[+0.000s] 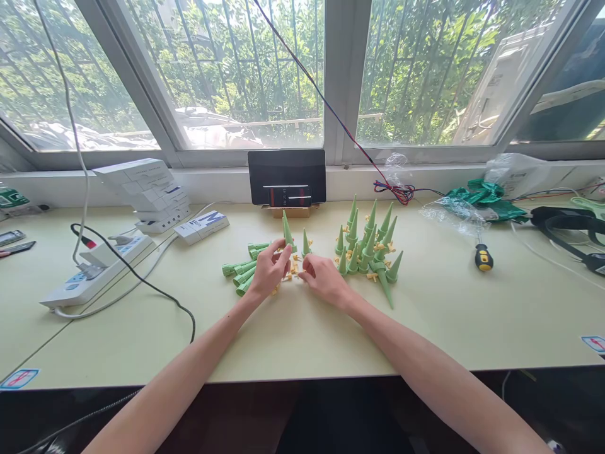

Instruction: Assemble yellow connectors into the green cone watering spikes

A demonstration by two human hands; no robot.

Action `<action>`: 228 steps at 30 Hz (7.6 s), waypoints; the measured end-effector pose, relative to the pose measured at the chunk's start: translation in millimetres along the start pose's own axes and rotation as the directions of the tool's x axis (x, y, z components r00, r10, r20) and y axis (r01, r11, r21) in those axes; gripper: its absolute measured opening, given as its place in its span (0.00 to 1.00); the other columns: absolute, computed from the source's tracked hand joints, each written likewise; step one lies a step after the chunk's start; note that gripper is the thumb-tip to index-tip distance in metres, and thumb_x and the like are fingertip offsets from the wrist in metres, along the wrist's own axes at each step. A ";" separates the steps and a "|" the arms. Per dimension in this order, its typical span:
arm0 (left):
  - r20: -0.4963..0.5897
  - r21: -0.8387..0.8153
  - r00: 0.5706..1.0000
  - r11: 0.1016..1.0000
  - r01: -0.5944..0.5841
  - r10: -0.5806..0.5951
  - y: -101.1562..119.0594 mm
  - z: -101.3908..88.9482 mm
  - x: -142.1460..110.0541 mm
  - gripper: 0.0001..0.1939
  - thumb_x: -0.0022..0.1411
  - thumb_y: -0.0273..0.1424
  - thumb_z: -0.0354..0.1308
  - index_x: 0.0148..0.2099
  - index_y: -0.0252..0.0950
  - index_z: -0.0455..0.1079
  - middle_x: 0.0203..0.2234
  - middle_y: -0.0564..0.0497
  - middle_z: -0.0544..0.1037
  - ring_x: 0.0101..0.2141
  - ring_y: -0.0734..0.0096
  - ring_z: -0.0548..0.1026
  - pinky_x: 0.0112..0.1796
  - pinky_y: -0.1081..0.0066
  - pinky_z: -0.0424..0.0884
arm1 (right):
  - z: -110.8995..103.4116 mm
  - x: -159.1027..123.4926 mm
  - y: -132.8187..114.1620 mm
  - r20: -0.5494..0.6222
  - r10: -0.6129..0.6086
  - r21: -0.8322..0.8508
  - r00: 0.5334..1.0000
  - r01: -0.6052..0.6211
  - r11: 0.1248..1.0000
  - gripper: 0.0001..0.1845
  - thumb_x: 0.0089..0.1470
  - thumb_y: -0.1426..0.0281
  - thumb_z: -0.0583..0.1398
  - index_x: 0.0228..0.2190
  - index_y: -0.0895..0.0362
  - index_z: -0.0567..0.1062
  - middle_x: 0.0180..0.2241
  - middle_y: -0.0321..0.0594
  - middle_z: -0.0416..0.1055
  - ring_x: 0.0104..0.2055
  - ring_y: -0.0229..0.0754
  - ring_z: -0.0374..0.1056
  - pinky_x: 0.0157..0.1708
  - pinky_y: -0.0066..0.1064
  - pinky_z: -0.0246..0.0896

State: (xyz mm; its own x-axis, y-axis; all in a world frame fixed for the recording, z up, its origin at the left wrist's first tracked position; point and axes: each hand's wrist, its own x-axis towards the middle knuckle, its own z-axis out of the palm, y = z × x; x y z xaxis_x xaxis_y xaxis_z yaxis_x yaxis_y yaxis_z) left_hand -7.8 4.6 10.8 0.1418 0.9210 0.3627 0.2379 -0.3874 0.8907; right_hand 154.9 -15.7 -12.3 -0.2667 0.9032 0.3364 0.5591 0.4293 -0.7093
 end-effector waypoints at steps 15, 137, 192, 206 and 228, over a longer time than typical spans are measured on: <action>0.050 -0.011 0.999 1.000 0.015 -0.014 -2.6 -2.6 0.1 0.18 0.67 0.44 0.54 0.47 0.35 0.71 0.16 0.57 0.65 0.16 0.75 0.64 0.20 0.74 0.62 | -0.3 0.0 -8.6 -0.338 -0.049 0.164 0.940 0.110 0.980 0.08 0.63 0.69 0.55 0.30 0.56 0.67 0.28 0.36 0.70 0.28 0.37 0.64 0.29 0.27 0.58; 0.233 -0.058 0.970 0.997 -0.053 0.066 -5.9 1.3 -2.8 0.20 0.63 0.40 0.60 0.55 0.38 0.73 0.40 0.46 0.72 0.22 0.79 0.70 0.17 0.76 0.66 | -1.7 0.7 -8.2 -0.390 0.132 0.297 0.911 -0.012 0.955 0.30 0.65 0.50 0.48 0.19 0.56 0.63 0.17 0.32 0.59 0.20 0.35 0.55 0.23 0.28 0.50; 0.097 0.079 0.995 0.997 -0.022 0.014 -0.5 4.5 -5.4 0.19 0.61 0.46 0.60 0.42 0.34 0.74 0.25 0.51 0.73 0.19 0.76 0.67 0.18 0.76 0.65 | 1.6 0.6 -10.1 -0.272 0.168 0.361 0.948 -0.062 0.931 0.24 0.63 0.51 0.51 0.27 0.56 0.71 0.21 0.35 0.67 0.23 0.38 0.65 0.23 0.28 0.58; 0.037 0.075 0.999 0.997 0.015 -0.018 -2.8 0.9 -1.1 0.21 0.64 0.48 0.55 0.41 0.35 0.75 0.15 0.57 0.62 0.16 0.77 0.61 0.18 0.75 0.58 | 1.4 2.5 -3.6 -0.317 0.020 0.217 0.948 0.052 0.975 0.15 0.63 0.61 0.56 0.41 0.57 0.77 0.38 0.44 0.76 0.30 0.40 0.70 0.32 0.31 0.65; 0.048 0.056 0.999 0.998 -0.005 0.002 -4.2 0.6 -3.3 0.21 0.64 0.47 0.56 0.44 0.34 0.76 0.14 0.57 0.63 0.16 0.77 0.62 0.18 0.76 0.60 | 2.9 1.8 -0.1 -0.320 -0.074 0.145 0.945 0.127 0.981 0.15 0.65 0.63 0.52 0.32 0.57 0.74 0.28 0.39 0.71 0.29 0.39 0.65 0.32 0.29 0.59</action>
State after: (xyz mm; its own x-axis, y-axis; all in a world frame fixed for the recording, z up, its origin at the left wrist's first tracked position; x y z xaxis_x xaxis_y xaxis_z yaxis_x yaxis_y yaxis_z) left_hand -8.7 3.2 5.7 0.1882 0.9172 0.3511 0.2909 -0.3935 0.8721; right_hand 152.1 -14.1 -13.5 -0.0425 0.8215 0.5687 0.4007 0.5354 -0.7435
